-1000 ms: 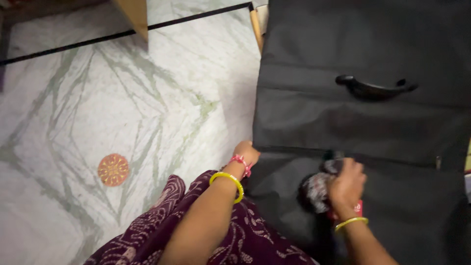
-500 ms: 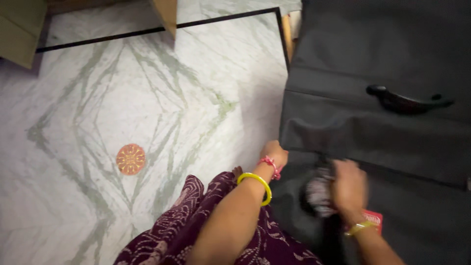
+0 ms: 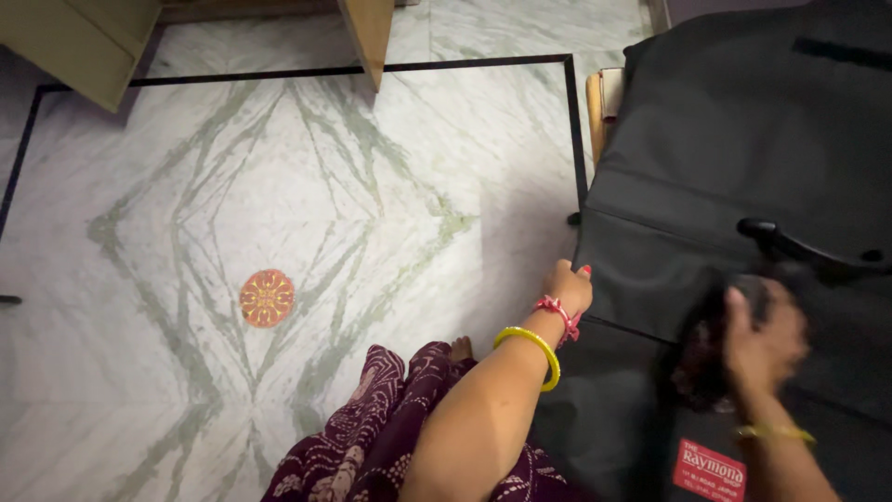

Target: The person wipes the exterior of a black suitcase with a patterned cloth. They systematically clean the top, sides, and handle area while the suitcase remains on a wooden surface.

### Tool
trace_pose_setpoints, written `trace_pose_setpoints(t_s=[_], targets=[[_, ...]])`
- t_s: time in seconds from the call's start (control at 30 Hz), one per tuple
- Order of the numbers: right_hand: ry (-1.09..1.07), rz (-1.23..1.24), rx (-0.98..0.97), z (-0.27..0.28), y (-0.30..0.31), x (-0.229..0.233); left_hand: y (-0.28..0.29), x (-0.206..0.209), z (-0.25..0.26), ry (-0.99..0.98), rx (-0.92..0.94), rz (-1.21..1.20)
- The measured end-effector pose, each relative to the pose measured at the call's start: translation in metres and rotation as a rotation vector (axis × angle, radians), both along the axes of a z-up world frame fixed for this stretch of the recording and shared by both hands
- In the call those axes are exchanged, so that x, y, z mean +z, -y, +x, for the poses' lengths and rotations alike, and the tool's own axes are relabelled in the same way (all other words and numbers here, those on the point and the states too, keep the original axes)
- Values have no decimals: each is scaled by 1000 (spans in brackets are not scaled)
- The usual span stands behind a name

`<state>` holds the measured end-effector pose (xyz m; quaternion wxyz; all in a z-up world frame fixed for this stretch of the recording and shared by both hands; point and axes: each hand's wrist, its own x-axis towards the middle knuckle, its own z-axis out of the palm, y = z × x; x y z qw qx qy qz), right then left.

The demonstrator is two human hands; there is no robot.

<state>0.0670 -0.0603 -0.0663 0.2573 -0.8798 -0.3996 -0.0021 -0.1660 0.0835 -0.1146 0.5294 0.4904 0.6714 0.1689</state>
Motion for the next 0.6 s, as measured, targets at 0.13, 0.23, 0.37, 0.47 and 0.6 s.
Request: trace_pose_setpoints(t_s=[0.13,0.23,0.37,0.47,0.6], targets=[[-162,-180,23,-89,-50,32,-2,0,1,-94,-120,40],[-98,-195,307,-144,-54,47,-2,16,0,-113,-74,-5],[136,-321,488,-130,-47,37,-2,37,-6,-50,-25,-105],[308,-457,384,-67,-35,28,-5,33,-9,-56,-67,-51],[202,-434,63,-12,-23,31,-10,7,-4,-62,-128,4]])
